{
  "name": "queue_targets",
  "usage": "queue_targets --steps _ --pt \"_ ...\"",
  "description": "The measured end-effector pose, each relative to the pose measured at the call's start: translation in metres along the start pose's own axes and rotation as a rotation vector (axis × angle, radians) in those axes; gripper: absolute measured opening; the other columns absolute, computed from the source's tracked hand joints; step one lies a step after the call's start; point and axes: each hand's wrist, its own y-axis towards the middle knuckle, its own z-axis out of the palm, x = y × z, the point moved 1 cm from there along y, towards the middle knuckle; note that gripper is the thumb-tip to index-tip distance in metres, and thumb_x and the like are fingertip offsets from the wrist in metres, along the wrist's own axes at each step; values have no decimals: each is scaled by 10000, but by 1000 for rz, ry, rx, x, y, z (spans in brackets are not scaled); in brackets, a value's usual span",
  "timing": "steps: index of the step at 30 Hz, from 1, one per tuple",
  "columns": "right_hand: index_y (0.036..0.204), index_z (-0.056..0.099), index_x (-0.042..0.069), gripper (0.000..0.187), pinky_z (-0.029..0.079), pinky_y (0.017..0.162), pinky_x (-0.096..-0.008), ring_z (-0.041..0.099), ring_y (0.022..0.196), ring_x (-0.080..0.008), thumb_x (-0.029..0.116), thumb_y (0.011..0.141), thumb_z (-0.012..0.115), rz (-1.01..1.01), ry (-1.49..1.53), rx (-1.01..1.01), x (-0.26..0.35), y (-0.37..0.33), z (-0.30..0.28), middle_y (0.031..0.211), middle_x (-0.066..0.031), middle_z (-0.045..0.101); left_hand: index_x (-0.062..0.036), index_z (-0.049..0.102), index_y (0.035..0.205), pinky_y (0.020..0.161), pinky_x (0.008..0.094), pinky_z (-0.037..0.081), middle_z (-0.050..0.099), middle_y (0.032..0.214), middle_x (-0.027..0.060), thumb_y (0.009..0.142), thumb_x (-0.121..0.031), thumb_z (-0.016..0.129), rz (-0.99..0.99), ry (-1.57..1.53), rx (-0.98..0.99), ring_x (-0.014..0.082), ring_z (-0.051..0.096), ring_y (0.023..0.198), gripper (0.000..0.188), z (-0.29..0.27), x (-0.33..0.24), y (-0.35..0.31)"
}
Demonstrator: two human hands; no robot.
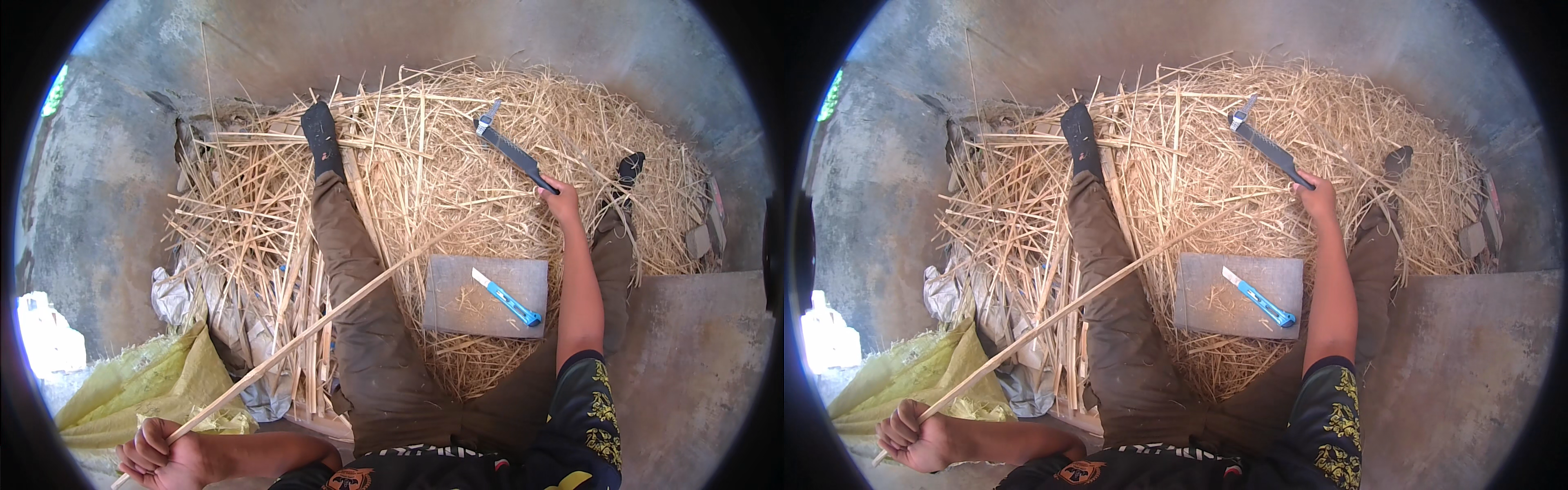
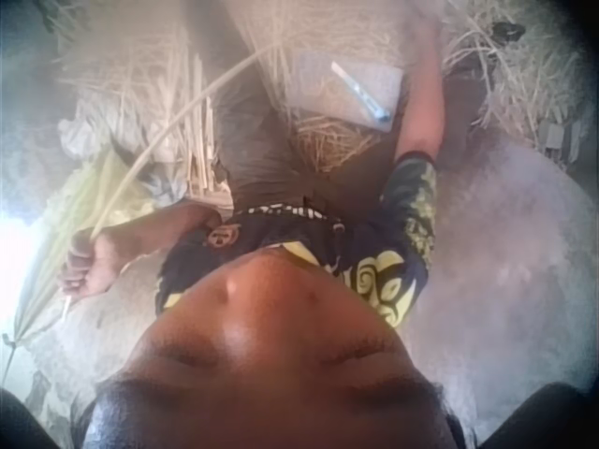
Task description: The person sits on a bed of straw and uses a utility knife to strip the outer layer from a long, thin stick. They then use a machete to further smooth and shape the stick, holding it against their leg for support. The processed stick is placed aside, and the person repeats the process with another stick.
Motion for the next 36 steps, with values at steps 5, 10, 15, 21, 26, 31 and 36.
queue_targets --steps 5,10,15,21,26,31,36 --pt "1225 720 94 419 512 808 -295 687 850 -164 134 813 785 110 -8 32 -6 -3 -9 1000 -100 760 -172 290 651 455 263 181 236 532 -69 971 -122 456 -24 -19 20 63 175 412 364 -1 0 1" --pt "1202 729 87 402 513 803 -301 689 843 -168 155 811 794 101 -61 29 13 -13 -10 984 -102 761 -171 290 649 454 263 180 242 535 -65 971 -129 458 -15 -28 17 65 180 412 366 -2 2 0" --pt "1204 727 93 401 513 795 -304 688 831 -163 158 814 791 56 -104 61 19 -21 -14 965 -105 761 -169 293 648 458 261 180 246 536 -63 971 -129 456 -9 -2 0 65 178 414 364 -2 2 0" --pt "1172 749 184 388 527 795 -340 710 847 -226 108 793 776 -73 -382 138 39 -32 -48 1009 -100 756 -167 301 656 459 260 181 250 534 -64 972 -124 459 -10 -13 5 64 180 414 356 -6 0 -2" --pt "1187 737 166 355 523 805 -345 710 855 -249 107 836 735 -156 -373 108 45 -43 -59 972 -124 750 -165 308 666 450 262 184 257 531 -62 971 -123 463 -14 -38 -9 66 184 409 345 -10 -1 -5" --pt "1231 708 118 363 515 782 -339 691 800 -237 142 869 725 -124 -176 25 74 -55 -47 896 -149 735 -163 318 671 447 263 183 265 532 -60 969 -121 468 5 -14 -37 65 189 408 336 -14 -2 -9" --pt "1150 731 112 282 511 730 -383 664 729 -227 274 933 654 -3 -198 162 106 -78 5 808 -137 710 -163 318 671 454 260 180 259 536 -59 970 -125 467 -1 -30 -29 67 183 415 336 -14 0 -10"
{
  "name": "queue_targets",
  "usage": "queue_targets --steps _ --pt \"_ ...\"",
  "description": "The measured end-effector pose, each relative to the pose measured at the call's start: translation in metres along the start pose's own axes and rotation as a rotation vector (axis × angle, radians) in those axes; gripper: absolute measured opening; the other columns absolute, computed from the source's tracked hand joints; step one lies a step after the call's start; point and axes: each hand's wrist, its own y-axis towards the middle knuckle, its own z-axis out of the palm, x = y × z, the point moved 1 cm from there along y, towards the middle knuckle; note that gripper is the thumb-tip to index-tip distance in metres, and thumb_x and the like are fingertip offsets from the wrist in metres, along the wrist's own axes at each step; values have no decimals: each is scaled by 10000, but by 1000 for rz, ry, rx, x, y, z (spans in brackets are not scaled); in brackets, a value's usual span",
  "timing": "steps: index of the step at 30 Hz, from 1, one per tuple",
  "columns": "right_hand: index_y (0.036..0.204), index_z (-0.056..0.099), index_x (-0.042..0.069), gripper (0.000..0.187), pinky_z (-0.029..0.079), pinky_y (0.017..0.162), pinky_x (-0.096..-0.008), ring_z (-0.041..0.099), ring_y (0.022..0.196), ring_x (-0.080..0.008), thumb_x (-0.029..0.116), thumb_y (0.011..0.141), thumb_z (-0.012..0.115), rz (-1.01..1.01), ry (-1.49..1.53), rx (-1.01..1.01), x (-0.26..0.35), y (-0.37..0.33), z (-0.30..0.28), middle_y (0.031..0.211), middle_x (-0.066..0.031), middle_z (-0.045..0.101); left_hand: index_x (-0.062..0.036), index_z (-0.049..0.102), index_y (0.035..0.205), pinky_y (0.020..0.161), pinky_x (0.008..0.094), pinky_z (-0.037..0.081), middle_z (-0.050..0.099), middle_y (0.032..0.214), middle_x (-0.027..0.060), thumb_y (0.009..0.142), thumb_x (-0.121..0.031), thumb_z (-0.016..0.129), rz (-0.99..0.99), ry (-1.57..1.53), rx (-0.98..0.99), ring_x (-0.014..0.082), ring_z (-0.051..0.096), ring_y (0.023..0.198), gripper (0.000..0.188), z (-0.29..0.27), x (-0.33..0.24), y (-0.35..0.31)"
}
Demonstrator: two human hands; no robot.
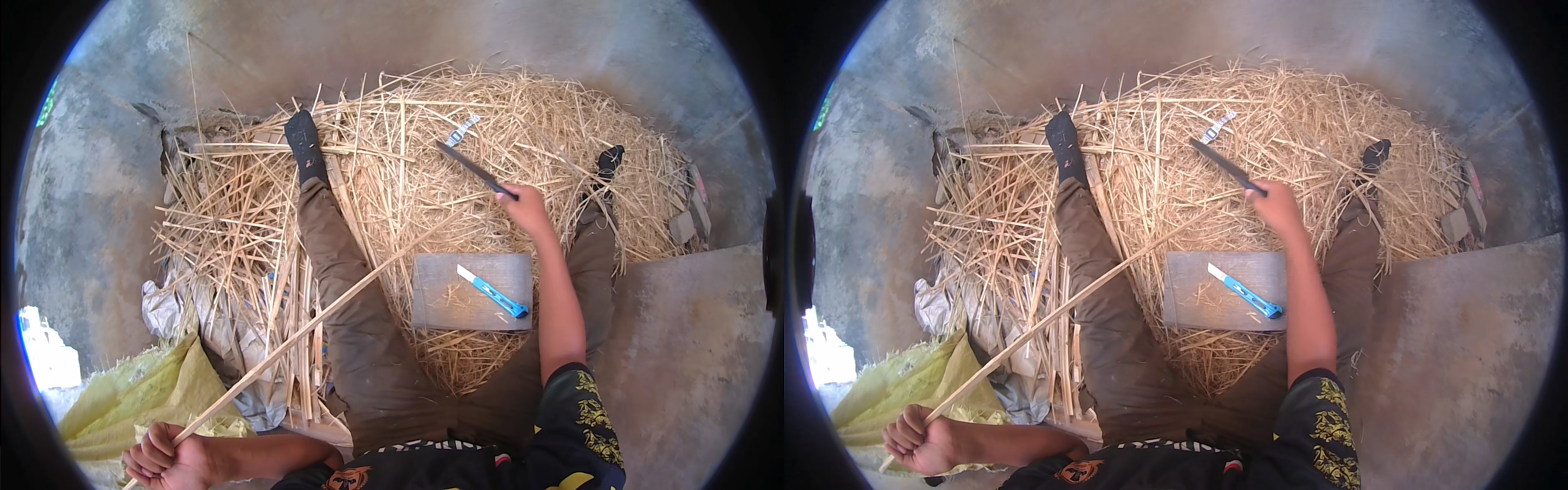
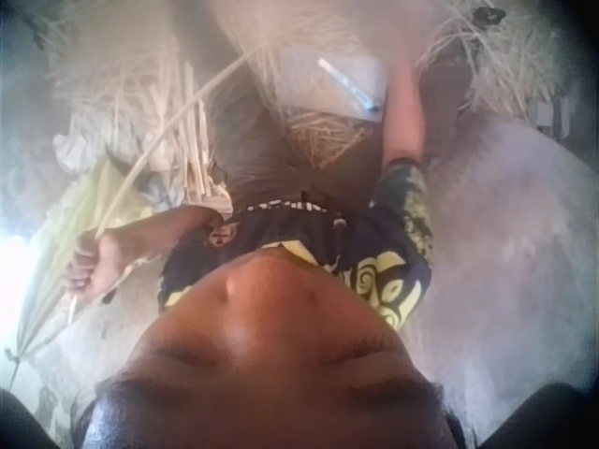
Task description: The person sits on a bed of straw and uses a utility knife to strip the outer layer from a long, thin stick. They then use a machete to further smooth and shape the stick, holding it against their leg for support. The processed stick is placed aside, and the person repeats the process with another stick.
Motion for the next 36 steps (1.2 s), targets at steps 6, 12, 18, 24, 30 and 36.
queue_targets --steps 6,12,18,24,30,36 --pt "1022 716 46 280 519 755 -477 676 821 -392 285 963 583 79 -117 -14 41 -27 37 832 -189 697 -162 311 665 457 258 174 251 539 -57 973 -132 459 -6 -7 4 68 172 421 343 2 -1 -1" --pt "964 711 11 313 504 723 -473 661 758 -401 290 963 569 25 47 -3 59 -38 42 777 -211 676 -164 306 658 448 256 159 245 536 -57 969 -127 450 11 -11 12 68 169 417 344 2 0 -2" --pt "936 705 -5 330 497 713 -473 657 728 -399 286 964 552 69 128 -95 49 -32 53 751 -221 669 -165 309 658 445 256 161 249 535 -57 970 -129 453 1 -28 27 67 172 413 346 4 0 0" --pt "997 702 25 303 524 772 -501 678 836 -413 278 973 537 107 -77 -196 46 -50 46 834 -221 694 -165 313 664 446 258 167 252 538 -60 972 -135 463 -8 -26 16 66 173 413 345 6 -3 -3" --pt "982 705 29 276 530 747 -501 681 817 -406 252 971 543 42 -158 -156 60 -70 34 820 -214 695 -165 318 670 454 261 169 257 538 -62 977 -141 469 2 -31 29 66 178 417 343 6 0 -4" --pt "949 700 11 277 528 705 -484 683 729 -386 245 964 554 -5 3 -236 77 -60 30 750 -208 685 -164 323 671 465 264 173 253 539 -61 982 -140 464 -12 -35 22 67 179 420 343 7 -2 -4"
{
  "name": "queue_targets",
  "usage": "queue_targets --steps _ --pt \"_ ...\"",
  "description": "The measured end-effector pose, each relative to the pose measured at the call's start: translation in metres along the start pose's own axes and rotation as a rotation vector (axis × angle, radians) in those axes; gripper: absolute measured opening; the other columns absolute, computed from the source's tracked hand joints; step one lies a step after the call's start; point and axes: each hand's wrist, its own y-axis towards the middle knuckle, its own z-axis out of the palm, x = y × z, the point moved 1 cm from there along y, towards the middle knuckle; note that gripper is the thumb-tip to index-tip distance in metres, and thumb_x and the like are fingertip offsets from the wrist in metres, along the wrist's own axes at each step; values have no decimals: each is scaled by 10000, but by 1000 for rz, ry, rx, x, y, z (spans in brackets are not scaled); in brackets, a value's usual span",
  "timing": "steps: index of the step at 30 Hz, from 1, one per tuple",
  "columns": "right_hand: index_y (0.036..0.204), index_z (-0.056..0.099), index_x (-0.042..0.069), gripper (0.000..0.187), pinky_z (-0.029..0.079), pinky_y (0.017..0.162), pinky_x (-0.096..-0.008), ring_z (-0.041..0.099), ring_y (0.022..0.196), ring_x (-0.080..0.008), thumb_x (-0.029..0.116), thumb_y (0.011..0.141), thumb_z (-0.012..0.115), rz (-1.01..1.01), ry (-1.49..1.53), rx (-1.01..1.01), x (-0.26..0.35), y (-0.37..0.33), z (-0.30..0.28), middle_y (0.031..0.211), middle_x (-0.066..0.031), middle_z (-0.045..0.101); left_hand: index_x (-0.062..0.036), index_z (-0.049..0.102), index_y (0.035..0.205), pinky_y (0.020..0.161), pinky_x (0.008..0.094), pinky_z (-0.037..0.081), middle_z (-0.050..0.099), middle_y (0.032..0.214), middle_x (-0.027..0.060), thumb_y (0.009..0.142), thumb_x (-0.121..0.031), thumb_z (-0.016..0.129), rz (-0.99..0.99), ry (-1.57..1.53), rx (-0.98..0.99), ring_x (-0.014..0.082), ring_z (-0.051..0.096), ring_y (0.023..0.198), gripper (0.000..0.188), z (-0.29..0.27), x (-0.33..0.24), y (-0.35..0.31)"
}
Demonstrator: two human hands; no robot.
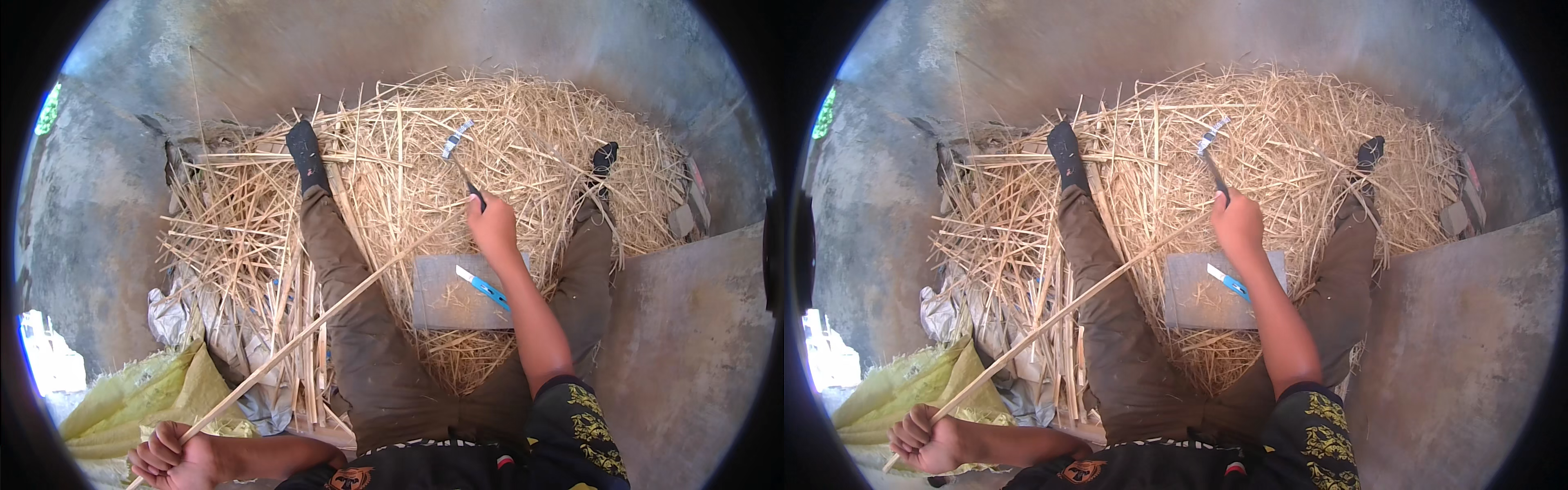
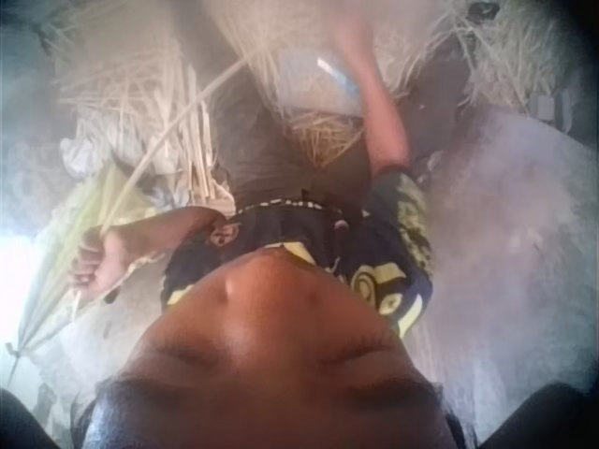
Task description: The person sits on a bed of straw and uses a utility knife to strip the outer layer from a long, thin stick. They then use a machete to further smooth and shape the stick, holding it against their leg for support. The processed stick is placed aside, and the person repeats the process with another stick.
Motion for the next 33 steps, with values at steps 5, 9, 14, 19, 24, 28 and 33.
queue_targets --steps 5,9,14,19,24,28,33 --pt "1055 692 2 293 543 700 -471 690 754 -389 248 955 569 59 -120 -49 -21 0 -8 781 -216 691 -163 321 672 469 266 173 250 540 -58 988 -146 457 -28 -18 50 69 172 423 344 3 0 0" --pt "1149 695 63 294 551 758 -474 697 866 -373 239 923 629 -62 -251 -94 -40 5 -2 933 -199 710 -163 310 671 470 264 172 249 545 -58 992 -147 452 16 16 -1 69 168 424 351 4 4 -1" --pt "1258 688 153 380 550 810 -453 694 937 -347 232 887 692 16 -201 -125 -70 23 16 1032 -158 711 -166 298 668 467 263 168 248 549 -58 995 -143 450 12 6 36 69 163 427 361 11 4 0" --pt "1236 711 204 381 538 830 -415 692 931 -309 256 859 731 123 27 -102 -99 52 29 1029 -118 720 -166 297 668 462 266 167 247 549 -60 996 -141 453 39 35 6 69 165 428 364 9 5 1" --pt "1217 720 203 365 531 820 -409 686 914 -313 266 858 730 -48 -25 -191 -107 64 34 1009 -117 717 -162 306 675 463 262 170 246 543 -59 993 -138 457 22 8 46 68 173 425 353 14 7 3" --pt "1209 724 203 346 531 804 -415 681 897 -319 259 868 720 -116 -27 -218 -100 62 34 980 -118 711 -161 312 675 463 262 171 246 539 -58 988 -138 465 23 15 30 69 177 424 349 13 6 5" --pt "1195 731 199 327 531 781 -422 678 876 -321 248 873 718 -109 -70 -222 -87 64 31 946 -119 698 -160 315 676 459 264 172 252 539 -57 983 -137 469 15 24 37 70 181 423 344 13 5 5"
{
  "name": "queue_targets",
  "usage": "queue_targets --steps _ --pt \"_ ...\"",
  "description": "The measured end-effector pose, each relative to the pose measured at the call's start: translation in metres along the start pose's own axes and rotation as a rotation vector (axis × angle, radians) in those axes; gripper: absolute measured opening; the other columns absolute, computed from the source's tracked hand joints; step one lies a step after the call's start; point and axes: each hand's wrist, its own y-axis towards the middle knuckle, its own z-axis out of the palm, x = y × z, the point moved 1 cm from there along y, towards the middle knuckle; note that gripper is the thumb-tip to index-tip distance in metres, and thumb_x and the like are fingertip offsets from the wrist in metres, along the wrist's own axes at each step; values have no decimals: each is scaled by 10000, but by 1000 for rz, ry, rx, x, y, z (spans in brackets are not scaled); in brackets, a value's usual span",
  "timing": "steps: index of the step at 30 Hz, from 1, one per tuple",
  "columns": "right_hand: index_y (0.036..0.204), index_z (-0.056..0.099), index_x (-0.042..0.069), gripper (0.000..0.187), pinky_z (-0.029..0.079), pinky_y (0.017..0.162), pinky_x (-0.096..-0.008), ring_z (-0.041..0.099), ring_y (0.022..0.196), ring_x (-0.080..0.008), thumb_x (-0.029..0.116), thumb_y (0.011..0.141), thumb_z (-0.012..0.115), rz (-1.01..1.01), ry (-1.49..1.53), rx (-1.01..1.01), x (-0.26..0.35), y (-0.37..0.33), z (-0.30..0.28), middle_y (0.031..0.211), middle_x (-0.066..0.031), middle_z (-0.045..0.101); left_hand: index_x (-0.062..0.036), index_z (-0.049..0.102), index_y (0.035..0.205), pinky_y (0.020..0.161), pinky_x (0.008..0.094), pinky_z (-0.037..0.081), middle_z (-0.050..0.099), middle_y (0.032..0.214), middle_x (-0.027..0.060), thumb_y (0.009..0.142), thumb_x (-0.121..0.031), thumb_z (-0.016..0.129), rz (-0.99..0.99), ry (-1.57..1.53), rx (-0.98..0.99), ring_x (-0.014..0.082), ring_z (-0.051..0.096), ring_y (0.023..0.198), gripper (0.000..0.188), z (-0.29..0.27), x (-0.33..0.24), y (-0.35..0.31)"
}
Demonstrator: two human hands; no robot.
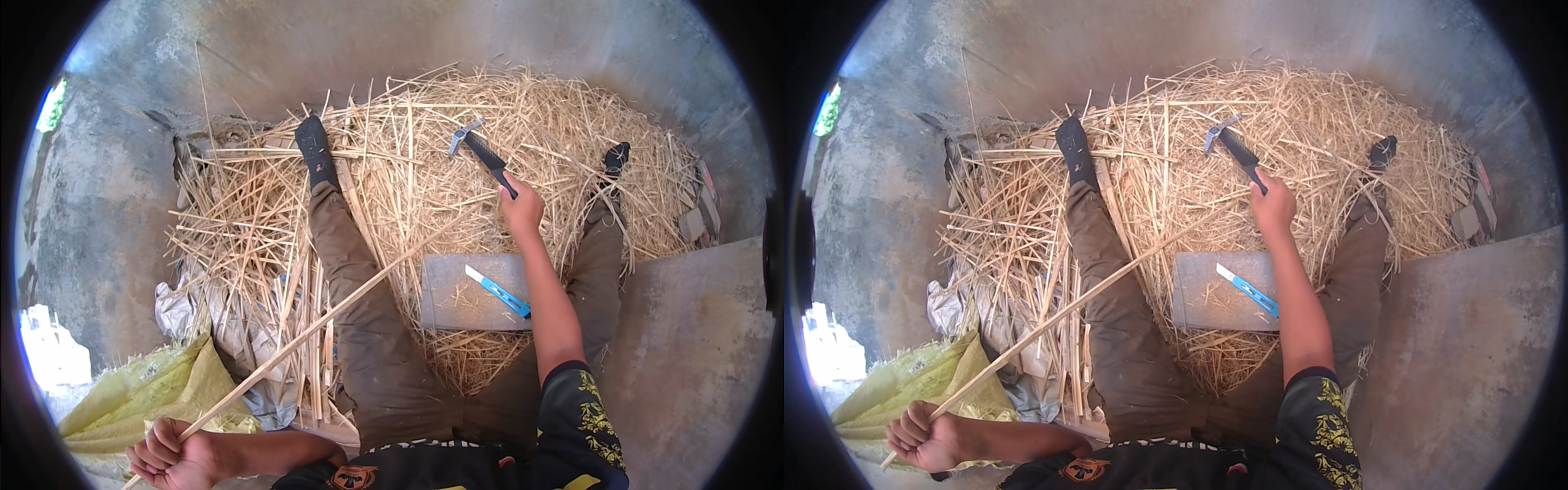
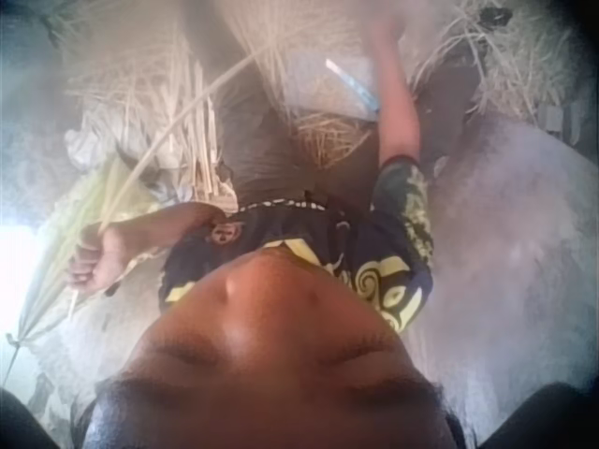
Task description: The person sits on a bed of straw and uses a utility knife to strip the outer layer from a long, thin stick. They then use a machete to further smooth and shape the stick, holding it against their leg for support. The processed stick is placed aside, and the person repeats the process with another stick.
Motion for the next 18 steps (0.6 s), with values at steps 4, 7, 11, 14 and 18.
queue_targets --steps 4,7,11,14,18 --pt "1185 734 191 311 534 757 -429 678 862 -322 223 877 710 -85 -73 -20 13 9 -6 966 -113 695 -160 317 674 457 264 171 254 541 -57 981 -137 468 0 -3 -14 69 183 421 343 -2 0 -1" --pt "1186 733 186 309 535 742 -431 677 853 -321 199 879 704 -189 -130 -4 22 5 -11 977 -109 693 -161 315 671 456 266 170 254 541 -57 984 -139 464 -4 -7 -1 70 178 419 347 -3 -2 -2" --pt "1186 734 196 312 536 739 -431 674 834 -317 176 876 702 -166 -106 71 30 -12 -19 973 -104 692 -162 309 667 453 266 170 251 538 -56 987 -144 457 -1 2 -12 70 173 416 353 -8 -7 -3" --pt "1191 734 210 328 539 753 -406 678 841 -307 172 866 713 -119 -66 59 22 -10 -8 973 -98 696 -162 308 666 450 266 170 249 536 -55 989 -146 454 18 11 -27 69 168 411 354 -8 -3 -4" --pt "1202 733 232 355 537 774 -364 692 865 -278 192 849 744 -68 131 21 4 4 20 974 -91 712 -162 308 668 448 266 168 248 535 -56 993 -147 452 -2 -14 -5 68 160 406 355 -9 -4 -3"
